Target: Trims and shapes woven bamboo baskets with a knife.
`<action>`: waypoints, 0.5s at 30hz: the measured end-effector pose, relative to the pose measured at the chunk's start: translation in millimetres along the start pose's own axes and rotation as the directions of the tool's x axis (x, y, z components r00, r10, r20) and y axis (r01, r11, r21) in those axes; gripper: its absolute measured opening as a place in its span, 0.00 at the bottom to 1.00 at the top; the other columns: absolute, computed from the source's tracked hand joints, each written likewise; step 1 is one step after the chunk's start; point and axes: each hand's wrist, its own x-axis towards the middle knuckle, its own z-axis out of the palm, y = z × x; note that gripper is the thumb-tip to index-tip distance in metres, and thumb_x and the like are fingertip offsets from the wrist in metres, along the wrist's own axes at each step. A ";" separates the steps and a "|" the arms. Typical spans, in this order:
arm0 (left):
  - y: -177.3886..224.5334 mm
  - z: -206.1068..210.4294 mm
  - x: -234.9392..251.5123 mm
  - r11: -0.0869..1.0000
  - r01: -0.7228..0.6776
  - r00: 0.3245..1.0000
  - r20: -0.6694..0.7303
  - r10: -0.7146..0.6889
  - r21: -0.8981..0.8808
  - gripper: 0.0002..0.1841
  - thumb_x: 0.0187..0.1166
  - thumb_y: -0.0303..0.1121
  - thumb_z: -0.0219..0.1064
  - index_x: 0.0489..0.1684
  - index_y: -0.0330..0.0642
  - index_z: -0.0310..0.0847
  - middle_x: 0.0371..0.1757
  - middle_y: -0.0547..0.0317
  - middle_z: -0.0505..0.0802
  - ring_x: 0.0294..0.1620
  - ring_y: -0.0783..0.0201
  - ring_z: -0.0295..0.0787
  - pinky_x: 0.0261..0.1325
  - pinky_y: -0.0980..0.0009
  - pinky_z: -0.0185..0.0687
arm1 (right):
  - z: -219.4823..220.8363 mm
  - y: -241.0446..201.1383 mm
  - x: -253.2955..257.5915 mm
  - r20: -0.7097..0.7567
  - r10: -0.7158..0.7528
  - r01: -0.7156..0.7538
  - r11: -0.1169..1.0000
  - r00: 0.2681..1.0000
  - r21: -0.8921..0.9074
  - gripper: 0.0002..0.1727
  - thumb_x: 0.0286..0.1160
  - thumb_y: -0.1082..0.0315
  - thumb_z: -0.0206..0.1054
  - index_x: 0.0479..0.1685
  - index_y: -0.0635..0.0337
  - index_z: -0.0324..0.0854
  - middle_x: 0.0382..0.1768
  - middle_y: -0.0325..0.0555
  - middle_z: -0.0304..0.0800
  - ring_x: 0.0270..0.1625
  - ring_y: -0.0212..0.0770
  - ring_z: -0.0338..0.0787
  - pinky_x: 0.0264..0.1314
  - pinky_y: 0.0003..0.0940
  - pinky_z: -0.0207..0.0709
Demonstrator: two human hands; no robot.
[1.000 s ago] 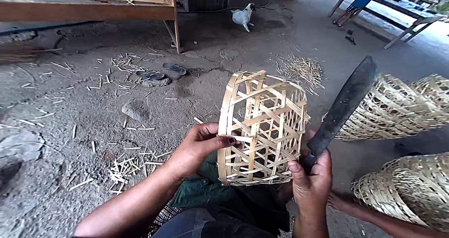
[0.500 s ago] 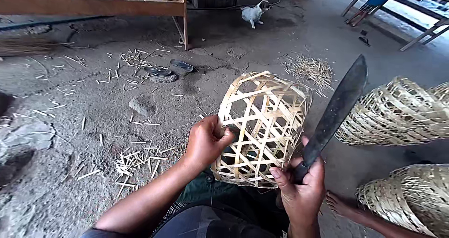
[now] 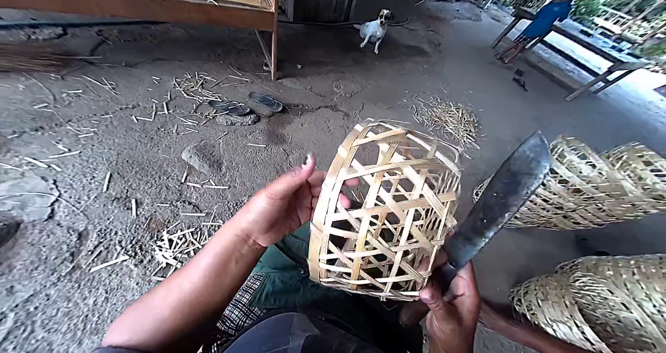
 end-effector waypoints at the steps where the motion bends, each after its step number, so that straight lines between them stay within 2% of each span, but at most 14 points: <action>1: 2.4 9.2 -0.2 0.999 0.022 0.994 -0.108 -0.017 0.044 0.33 0.89 0.61 0.48 0.62 0.40 0.85 0.43 0.55 0.95 0.41 0.69 0.93 0.52 0.73 0.91 | 0.6 -0.4 -0.8 0.011 0.001 -0.001 1.000 1.000 -0.001 0.49 0.60 0.50 0.85 0.79 0.60 0.60 0.41 0.30 0.84 0.33 0.21 0.81 0.34 0.15 0.78; 2: 3.1 18.5 0.5 0.998 0.040 0.975 -0.221 -0.027 0.053 0.24 0.92 0.49 0.51 0.52 0.39 0.88 0.36 0.56 0.94 0.35 0.70 0.92 0.48 0.73 0.91 | 1.4 -1.1 -1.1 0.020 0.001 -0.001 1.000 1.000 -0.014 0.48 0.60 0.48 0.85 0.78 0.59 0.61 0.41 0.30 0.84 0.32 0.22 0.81 0.33 0.15 0.78; 3: 3.1 25.6 1.7 0.998 0.045 0.951 -0.308 -0.031 0.039 0.15 0.90 0.37 0.57 0.44 0.38 0.89 0.31 0.56 0.93 0.31 0.70 0.91 0.48 0.72 0.91 | 2.1 -1.9 -1.3 0.024 -0.002 0.003 1.000 1.000 -0.031 0.49 0.59 0.48 0.85 0.78 0.58 0.61 0.40 0.30 0.84 0.32 0.22 0.81 0.32 0.15 0.78; 5: 1.2 27.0 1.2 0.998 0.042 0.941 -0.337 -0.022 0.054 0.09 0.86 0.28 0.61 0.40 0.37 0.88 0.33 0.55 0.93 0.34 0.68 0.91 0.48 0.72 0.91 | 1.8 -1.7 -1.9 0.020 -0.017 0.018 0.999 1.000 -0.041 0.53 0.60 0.48 0.85 0.83 0.61 0.58 0.42 0.32 0.84 0.33 0.23 0.81 0.34 0.16 0.79; 9: 0.2 22.8 -6.8 0.992 0.123 0.967 -0.221 -0.126 -0.026 0.06 0.82 0.29 0.66 0.42 0.40 0.91 0.43 0.54 0.96 0.49 0.64 0.94 0.60 0.67 0.90 | -1.3 3.0 -3.1 -0.013 -0.048 0.048 0.998 0.999 -0.049 0.59 0.62 0.48 0.84 0.87 0.67 0.50 0.44 0.32 0.85 0.35 0.23 0.82 0.37 0.17 0.79; 12: -2.9 24.6 -11.5 0.985 0.173 0.980 -0.099 -0.171 0.013 0.02 0.76 0.31 0.73 0.38 0.46 0.93 0.41 0.61 0.96 0.46 0.70 0.93 0.56 0.72 0.90 | -8.9 6.6 -3.4 -0.001 -0.078 0.078 0.996 0.997 -0.034 0.61 0.63 0.46 0.83 0.90 0.68 0.47 0.48 0.30 0.85 0.37 0.22 0.83 0.40 0.17 0.80; 15: -7.5 34.4 -7.0 0.981 0.107 0.994 -0.031 -0.103 0.163 0.03 0.74 0.28 0.76 0.34 0.50 0.88 0.38 0.66 0.94 0.44 0.74 0.91 0.54 0.74 0.88 | -17.7 9.8 -1.6 -0.004 -0.109 0.109 0.994 0.994 -0.017 0.59 0.64 0.46 0.82 0.90 0.66 0.49 0.52 0.30 0.87 0.41 0.22 0.85 0.45 0.17 0.82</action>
